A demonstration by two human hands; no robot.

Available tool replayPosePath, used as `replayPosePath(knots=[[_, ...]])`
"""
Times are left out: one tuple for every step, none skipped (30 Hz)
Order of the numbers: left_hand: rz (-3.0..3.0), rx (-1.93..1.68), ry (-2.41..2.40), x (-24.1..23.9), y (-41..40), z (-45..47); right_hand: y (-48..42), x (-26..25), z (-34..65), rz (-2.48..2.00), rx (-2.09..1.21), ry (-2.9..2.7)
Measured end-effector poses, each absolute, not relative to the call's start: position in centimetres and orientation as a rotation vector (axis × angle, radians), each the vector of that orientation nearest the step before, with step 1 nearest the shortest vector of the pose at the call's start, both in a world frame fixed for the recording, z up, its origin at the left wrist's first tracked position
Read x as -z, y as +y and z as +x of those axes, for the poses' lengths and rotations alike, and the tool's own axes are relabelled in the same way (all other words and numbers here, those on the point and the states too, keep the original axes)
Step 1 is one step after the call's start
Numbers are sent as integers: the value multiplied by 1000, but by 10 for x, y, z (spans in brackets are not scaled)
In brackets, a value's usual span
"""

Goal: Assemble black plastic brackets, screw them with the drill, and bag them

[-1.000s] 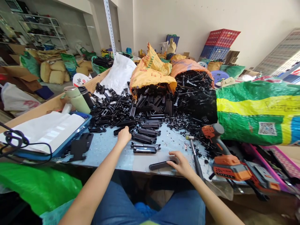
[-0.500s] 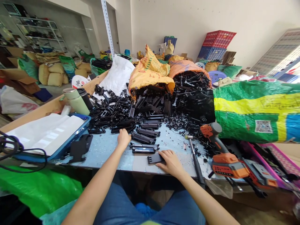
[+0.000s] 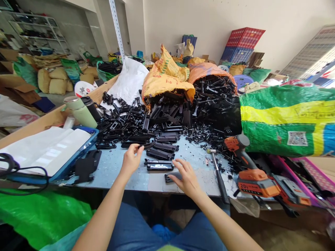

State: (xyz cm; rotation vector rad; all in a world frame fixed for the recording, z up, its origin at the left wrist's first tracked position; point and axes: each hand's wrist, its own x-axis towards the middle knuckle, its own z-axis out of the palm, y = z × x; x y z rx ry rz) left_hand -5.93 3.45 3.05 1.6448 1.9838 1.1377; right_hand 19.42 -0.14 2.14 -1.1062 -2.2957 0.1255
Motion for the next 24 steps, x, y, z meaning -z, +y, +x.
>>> replayPosePath(knots=[[1678,-1133,1805,-40,20,-53,0,-27,190,-1098,-85,-2279],[1706,-1088,1661,-48,6,-45,1,-31,186,-1080,-55,-2292],[1718,-1038,1555,-54,-8,-37,1,-34,182,-1056,-39,-2326],[1702,-1010,1495,-57,-19,-29,2,-34,178,-1028,-32,-2365],[1671,-1000,1466,-58,-29,-22,1,-34,175,-999,-31,-2400],[1621,-1017,1453,-56,-37,-16,0,-32,173,-972,-25,-2424],[1555,-1054,1447,-52,-43,-12,-3,-30,173,-953,-10,-2437],[1484,-1097,1441,-47,-47,-9,-6,-27,173,-941,19,-2443],[1413,-1139,1432,-41,-51,-7,-9,-24,174,-934,59,-2448],[1347,-1170,1416,-36,-53,-5,-13,-22,175,-934,106,-2451],[1284,-1191,1398,-31,-55,-4,-17,-20,176,-941,152,-2447],[1225,-1203,1381,-28,-57,-3,-20,-19,176,-953,192,-2432],[1171,-1207,1367,-25,-59,-2,-23,-17,176,-970,218,-2409],[1115,-1216,1357,-24,-60,1,-25,-16,175,-986,225,-2380],[1056,-1243,1350,-23,-61,4,-27,-15,173,-997,216,-2346],[998,-1285,1341,-23,-61,8,-27,-15,170,-1004,191,-2309],[949,-1337,1327,-23,-61,12,-28,-14,167,-1009,149,-2275],[908,-1389,1309,-23,-60,16,-27,-14,164,-1011,91,-2247],[873,-1439,1291,-23,-59,19,-27,-15,163,-1001,19,-2234],[843,-1485,1280,-22,-57,21,-26,-15,164,-983,-61,-2236],[813,-1524,1278,-21,-54,21,-24,-15,166,-972,-139,-2248],[782,-1555,1284,-20,-52,20,-22,-16,171,-979,-207,-2275],[753,-1575,1298,-19,-49,17,-20,-16,178,-1001,-255,-2317],[736,-1570,1313,-18,-47,14,-17,-15,186,-1036,-281,-2375]])
